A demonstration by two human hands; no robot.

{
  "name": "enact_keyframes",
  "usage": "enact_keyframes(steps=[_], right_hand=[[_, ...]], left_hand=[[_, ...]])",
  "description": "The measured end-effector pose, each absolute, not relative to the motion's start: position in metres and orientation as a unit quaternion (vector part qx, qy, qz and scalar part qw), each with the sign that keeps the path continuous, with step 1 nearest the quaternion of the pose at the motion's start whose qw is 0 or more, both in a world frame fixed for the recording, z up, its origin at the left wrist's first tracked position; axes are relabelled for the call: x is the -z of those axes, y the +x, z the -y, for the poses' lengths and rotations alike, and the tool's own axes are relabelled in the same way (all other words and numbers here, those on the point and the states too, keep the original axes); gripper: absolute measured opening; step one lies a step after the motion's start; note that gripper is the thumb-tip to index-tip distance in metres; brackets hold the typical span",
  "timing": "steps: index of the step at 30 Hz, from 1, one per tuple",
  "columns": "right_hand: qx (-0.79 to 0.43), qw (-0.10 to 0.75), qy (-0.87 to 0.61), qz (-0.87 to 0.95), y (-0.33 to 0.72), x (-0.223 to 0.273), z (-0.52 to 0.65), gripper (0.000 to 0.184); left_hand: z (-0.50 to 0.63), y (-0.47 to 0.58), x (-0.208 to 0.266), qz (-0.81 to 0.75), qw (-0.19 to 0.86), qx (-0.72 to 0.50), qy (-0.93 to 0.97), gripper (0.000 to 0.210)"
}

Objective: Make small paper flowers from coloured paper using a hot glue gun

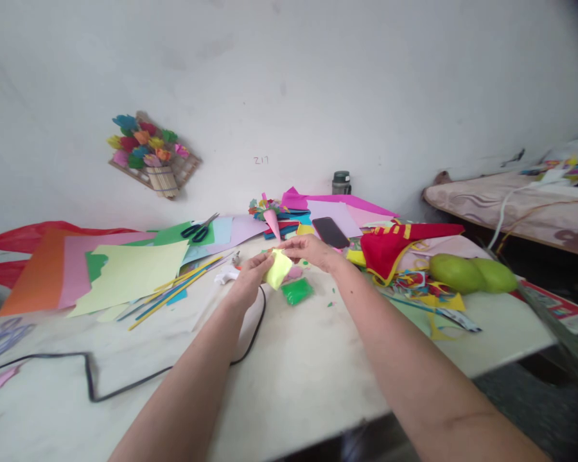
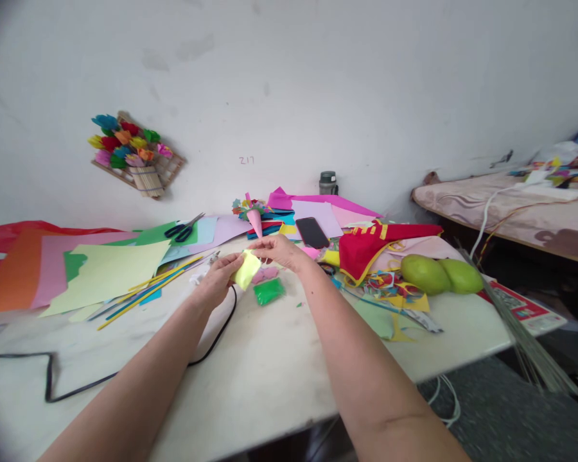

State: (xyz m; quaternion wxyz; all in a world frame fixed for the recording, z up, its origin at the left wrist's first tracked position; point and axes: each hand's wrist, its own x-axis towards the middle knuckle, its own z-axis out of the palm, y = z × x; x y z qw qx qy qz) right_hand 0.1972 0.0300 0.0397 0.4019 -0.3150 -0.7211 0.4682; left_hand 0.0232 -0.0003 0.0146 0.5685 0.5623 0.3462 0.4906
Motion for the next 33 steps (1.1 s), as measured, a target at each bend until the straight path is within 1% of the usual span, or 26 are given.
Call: enact_keyframes(steps=[5, 8, 13, 19, 26, 33], right_hand=[[-0.473, 0.426, -0.326, 0.698, 0.194, -0.036, -0.032, 0.027], [-0.449, 0.442, -0.339, 0.699, 0.191, -0.035, -0.033, 0.022], [-0.403, 0.453, -0.346, 0.716, 0.188, -0.039, -0.029, 0.021], [-0.390, 0.453, -0.361, 0.716, 0.186, -0.043, -0.024, 0.020], [-0.428, 0.430, -0.295, 0.739, 0.193, -0.044, -0.025, 0.023], [-0.439, 0.415, -0.300, 0.738, 0.193, -0.041, -0.027, 0.026]], left_hand=[[0.002, 0.026, -0.015, -0.343, 0.578, -0.503, 0.544, 0.030], [0.001, 0.027, -0.014, -0.342, 0.576, -0.509, 0.540, 0.029], [0.001, 0.027, -0.015, -0.348, 0.562, -0.515, 0.545, 0.029], [0.002, 0.027, -0.016, -0.356, 0.566, -0.506, 0.545, 0.032], [0.002, 0.027, -0.018, -0.358, 0.559, -0.510, 0.546, 0.033], [0.005, 0.028, -0.021, -0.363, 0.567, -0.510, 0.535, 0.031]])
